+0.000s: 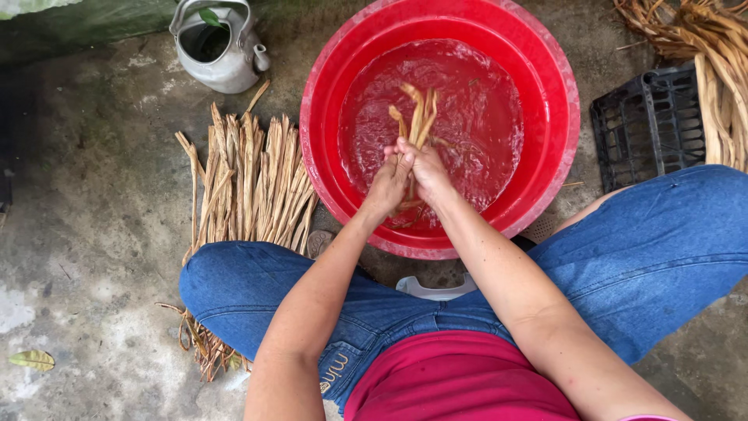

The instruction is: The person sits cross-legged on a concrete floor and repeatedly picks up bundles of dried sticks from the ground. They submerge the sticks into a red basin filled with water, agitate them by hand, and then place the wet sticks into a black crate.

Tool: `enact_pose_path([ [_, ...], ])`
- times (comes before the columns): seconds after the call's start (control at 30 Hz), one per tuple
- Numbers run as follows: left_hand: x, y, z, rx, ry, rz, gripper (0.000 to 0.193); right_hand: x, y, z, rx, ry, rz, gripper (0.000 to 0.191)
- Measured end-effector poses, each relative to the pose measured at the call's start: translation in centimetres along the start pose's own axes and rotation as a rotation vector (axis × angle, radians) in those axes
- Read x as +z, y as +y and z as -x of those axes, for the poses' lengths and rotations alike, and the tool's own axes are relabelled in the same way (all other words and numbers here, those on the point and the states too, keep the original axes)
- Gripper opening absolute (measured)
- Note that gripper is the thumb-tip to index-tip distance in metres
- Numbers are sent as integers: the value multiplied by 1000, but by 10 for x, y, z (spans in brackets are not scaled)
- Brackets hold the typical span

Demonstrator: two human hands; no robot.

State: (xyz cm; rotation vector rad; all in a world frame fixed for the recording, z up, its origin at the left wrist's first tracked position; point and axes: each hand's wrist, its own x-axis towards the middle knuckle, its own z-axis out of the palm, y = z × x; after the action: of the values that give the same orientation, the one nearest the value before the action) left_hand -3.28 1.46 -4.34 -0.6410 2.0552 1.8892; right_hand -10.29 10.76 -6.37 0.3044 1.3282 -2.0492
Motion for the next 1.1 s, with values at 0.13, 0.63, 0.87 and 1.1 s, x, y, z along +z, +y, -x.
enact_pose_path([
  [0.13,9,9,24,177,74,-319,43,-29,-5,-15,182,89,-148,21],
  [0.63,-18,21,39,-83,-305,368,33,-14,-55,6,-188,35,330,34],
  [0.87,-6,29,38,-64,-93,505,23,-10,-47,13,-506,-53,611,47],
  [1.1,3,19,42,29,-75,448,14,-23,-82,19,-246,116,292,62],
])
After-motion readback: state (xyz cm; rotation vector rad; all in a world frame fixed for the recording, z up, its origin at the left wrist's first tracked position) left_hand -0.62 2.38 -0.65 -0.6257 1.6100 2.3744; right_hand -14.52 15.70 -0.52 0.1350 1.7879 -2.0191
